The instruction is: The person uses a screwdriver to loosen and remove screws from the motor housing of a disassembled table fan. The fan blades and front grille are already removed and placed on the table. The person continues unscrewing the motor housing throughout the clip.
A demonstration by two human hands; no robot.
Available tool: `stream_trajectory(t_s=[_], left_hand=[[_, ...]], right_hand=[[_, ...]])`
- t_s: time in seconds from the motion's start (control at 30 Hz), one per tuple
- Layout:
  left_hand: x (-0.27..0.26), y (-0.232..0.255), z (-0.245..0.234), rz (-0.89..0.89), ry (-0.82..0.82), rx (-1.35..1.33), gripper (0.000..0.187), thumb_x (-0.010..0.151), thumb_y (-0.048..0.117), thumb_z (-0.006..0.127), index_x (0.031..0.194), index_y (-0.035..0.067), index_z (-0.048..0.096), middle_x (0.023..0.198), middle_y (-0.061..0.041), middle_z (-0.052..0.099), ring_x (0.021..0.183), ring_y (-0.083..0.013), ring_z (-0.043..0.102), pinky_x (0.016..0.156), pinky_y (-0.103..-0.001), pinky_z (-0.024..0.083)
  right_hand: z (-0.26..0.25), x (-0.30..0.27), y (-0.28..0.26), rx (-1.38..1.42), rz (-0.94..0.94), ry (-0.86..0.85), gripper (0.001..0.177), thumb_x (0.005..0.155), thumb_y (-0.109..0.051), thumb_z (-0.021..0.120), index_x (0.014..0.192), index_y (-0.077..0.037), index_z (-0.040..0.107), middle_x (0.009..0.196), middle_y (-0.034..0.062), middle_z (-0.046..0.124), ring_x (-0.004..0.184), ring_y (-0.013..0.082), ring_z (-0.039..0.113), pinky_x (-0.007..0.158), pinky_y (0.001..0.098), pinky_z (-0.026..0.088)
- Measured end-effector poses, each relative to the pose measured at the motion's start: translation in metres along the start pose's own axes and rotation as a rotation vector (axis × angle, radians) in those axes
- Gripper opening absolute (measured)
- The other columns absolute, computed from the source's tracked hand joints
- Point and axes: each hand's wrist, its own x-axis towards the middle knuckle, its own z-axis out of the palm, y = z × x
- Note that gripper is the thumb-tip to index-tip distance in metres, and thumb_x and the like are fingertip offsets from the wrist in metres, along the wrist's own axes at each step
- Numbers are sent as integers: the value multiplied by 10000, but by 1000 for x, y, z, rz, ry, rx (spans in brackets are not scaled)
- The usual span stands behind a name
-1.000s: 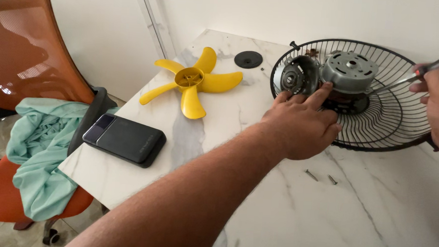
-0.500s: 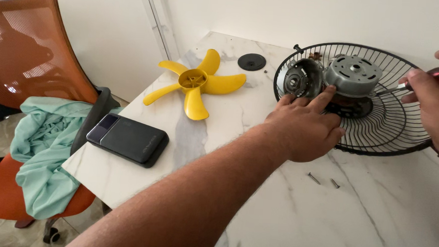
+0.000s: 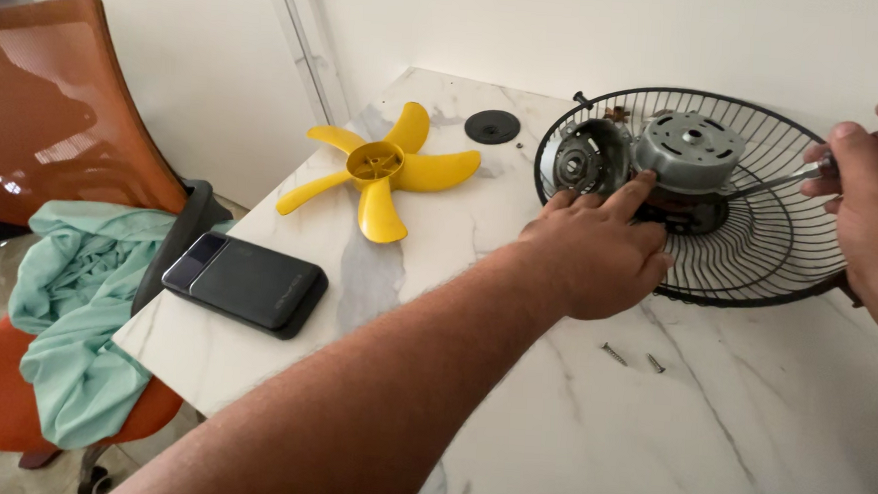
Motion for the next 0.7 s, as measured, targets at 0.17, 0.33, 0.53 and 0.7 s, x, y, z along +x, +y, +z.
stream_trajectory(t_s=[0.17, 0.33, 0.53, 0.7], left_hand=[[-3, 4, -10, -25, 11, 37, 463, 999, 474, 448, 1378, 236, 569, 1629, -160, 291, 1416, -396, 436, 1188, -583, 329], [7, 2, -12, 21, 338, 42, 774, 868, 473, 676, 1502, 168, 355, 1582, -177, 353, 1432, -380, 421, 1155, -575, 372], [31, -6, -10, 10, 345, 109, 895, 829, 506, 725, 1529, 187, 269, 1619, -157, 262, 1495, -393, 308, 1130, -631, 345], [36, -8, -4, -31, 148, 9, 925, 861, 533, 683, 1575, 198, 199, 1683, -152, 159, 1400, -379, 452, 1130, -631, 358]], right_hand=[[-2, 2, -23, 135, 68, 46, 230, 1271, -149, 430, 1480, -66, 382, 1096, 125, 692, 861, 171, 723, 735, 245, 580], [-9, -5, -63, 110, 180, 49, 255, 1270, -165, 523, 1415, -25, 366, 1072, 131, 673, 826, 207, 729, 686, 287, 610], [-10, -4, -85, 96, 123, -21, 465, 1115, -53, 614, 1459, 54, 319, 1079, 201, 637, 884, 257, 730, 708, 325, 638], [-10, -5, -72, 193, 76, -84, 422, 1124, -44, 583, 1458, 39, 338, 1100, 195, 645, 973, 237, 738, 766, 318, 646]])
